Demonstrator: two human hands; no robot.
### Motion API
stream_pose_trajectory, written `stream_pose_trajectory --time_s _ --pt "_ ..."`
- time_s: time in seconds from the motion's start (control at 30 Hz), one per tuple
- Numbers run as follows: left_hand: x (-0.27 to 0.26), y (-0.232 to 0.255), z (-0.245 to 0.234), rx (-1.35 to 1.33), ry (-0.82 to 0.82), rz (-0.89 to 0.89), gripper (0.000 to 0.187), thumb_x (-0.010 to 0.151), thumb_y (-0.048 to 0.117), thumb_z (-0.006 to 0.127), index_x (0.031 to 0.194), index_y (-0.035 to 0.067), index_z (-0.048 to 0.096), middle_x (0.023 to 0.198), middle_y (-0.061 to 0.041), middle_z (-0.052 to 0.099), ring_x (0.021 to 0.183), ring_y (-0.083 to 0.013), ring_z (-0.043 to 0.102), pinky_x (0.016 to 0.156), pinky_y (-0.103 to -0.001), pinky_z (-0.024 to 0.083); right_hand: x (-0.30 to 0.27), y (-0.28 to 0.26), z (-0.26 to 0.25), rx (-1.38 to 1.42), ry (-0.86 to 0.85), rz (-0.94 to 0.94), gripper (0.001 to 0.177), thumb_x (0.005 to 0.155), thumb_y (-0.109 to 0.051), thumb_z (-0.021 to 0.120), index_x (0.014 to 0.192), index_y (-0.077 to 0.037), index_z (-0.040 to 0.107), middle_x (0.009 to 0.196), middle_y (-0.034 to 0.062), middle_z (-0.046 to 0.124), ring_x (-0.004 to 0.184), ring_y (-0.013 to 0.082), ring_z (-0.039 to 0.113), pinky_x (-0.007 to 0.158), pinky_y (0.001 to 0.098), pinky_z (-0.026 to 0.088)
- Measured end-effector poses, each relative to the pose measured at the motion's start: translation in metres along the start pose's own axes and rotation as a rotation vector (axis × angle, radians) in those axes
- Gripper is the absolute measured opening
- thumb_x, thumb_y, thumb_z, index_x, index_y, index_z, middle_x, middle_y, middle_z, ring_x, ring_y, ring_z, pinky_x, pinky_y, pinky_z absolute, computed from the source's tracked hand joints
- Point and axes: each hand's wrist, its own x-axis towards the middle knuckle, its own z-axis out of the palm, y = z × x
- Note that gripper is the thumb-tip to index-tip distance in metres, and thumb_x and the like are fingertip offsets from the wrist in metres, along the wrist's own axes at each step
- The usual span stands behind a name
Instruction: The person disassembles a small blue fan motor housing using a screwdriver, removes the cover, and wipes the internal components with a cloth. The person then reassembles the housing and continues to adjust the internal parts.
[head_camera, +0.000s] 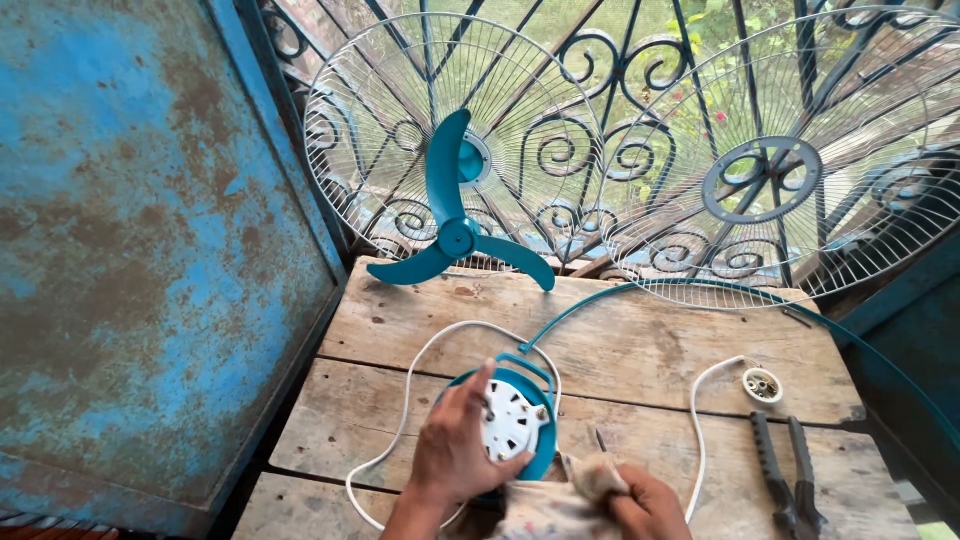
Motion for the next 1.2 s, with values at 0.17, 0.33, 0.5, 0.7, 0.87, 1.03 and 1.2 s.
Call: stream_pose_trajectory --time_s 0.17,0.33,0.5,0.7,0.87,1.03,1.2 --pt "0.009 -0.034 -0.004 -0.093 0.081 -0.122 0.117 0.058 0.043 0.094 0.153 0.012 0.033 0.132 -0.022 0.062 0.117 -0.0409 0.062 0.096 -0.048 0.052 0.003 0.032 0.008 -0.037 -0.598 0.038 0.033 0.091 -0.020 0.065 0.118 -0.003 0.075 0.105 0.0089 0.076 0.102 0.0140 0.070 0.092 0.0283 0.053" --pt "0.003 -0.059 -0.002 -0.231 0.139 -0.338 0.113 0.056 0.040 0.093 0.149 0.011 0.036 0.128 -0.015 0.063 0.116 -0.0312 0.066 0.097 -0.042 0.054 -0.004 0.042 0.050 -0.182 -0.214 0.170 0.040 0.086 -0.026 0.072 0.119 -0.004 0.071 0.105 0.0111 0.072 0.098 0.0198 0.070 0.087 0.0326 0.054" --pt "-0.004 -0.079 0.004 -0.294 0.171 -0.340 0.120 0.056 0.039 0.094 0.153 0.009 0.031 0.132 -0.013 0.058 0.121 -0.0309 0.061 0.102 -0.043 0.050 -0.010 -0.008 0.082 -0.185 0.091 -0.001 0.049 0.081 -0.032 0.078 0.120 -0.004 0.066 0.106 0.0133 0.069 0.094 0.0255 0.071 0.082 0.0370 0.056" --pt "0.001 -0.062 0.008 -0.198 0.094 -0.384 0.133 0.043 0.055 0.098 0.151 0.013 0.032 0.143 -0.016 0.047 0.131 -0.0342 0.050 0.107 -0.044 0.046 -0.032 -0.145 0.142 -0.343 0.201 -0.422 0.063 0.074 -0.039 0.085 0.121 -0.005 0.061 0.106 0.0158 0.064 0.090 0.0324 0.071 0.076 0.0421 0.057" --pt "0.003 -0.043 0.005 -0.142 0.159 -0.254 0.132 0.051 0.064 0.094 0.153 0.012 0.029 0.148 -0.023 0.042 0.136 -0.0431 0.044 0.110 -0.050 0.039 -0.042 -0.194 0.159 -0.761 0.038 -0.047 0.074 0.070 -0.042 0.088 0.127 -0.008 0.056 0.113 0.0170 0.059 0.089 0.0392 0.071 0.072 0.0486 0.058" --pt "0.003 -0.043 0.008 -0.134 0.089 -0.325 0.136 0.049 0.068 0.092 0.156 0.018 0.026 0.144 -0.025 0.040 0.134 -0.0454 0.043 0.109 -0.052 0.039 -0.033 -0.197 0.178 -0.576 0.207 -0.432 0.033 0.078 -0.023 0.075 0.110 -0.015 0.070 0.097 0.0123 0.073 0.082 0.0351 0.075 0.066 0.0486 0.060" --pt "0.006 -0.035 0.004 -0.249 -0.018 -0.402 0.138 0.048 0.059 0.095 0.158 0.023 0.021 0.137 -0.021 0.044 0.129 -0.0393 0.050 0.107 -0.047 0.044 -0.020 -0.170 0.200 -0.276 -0.312 -0.783 0.033 0.081 -0.022 0.073 0.113 -0.015 0.071 0.103 0.0114 0.073 0.094 0.0321 0.074 0.077 0.0449 0.059"
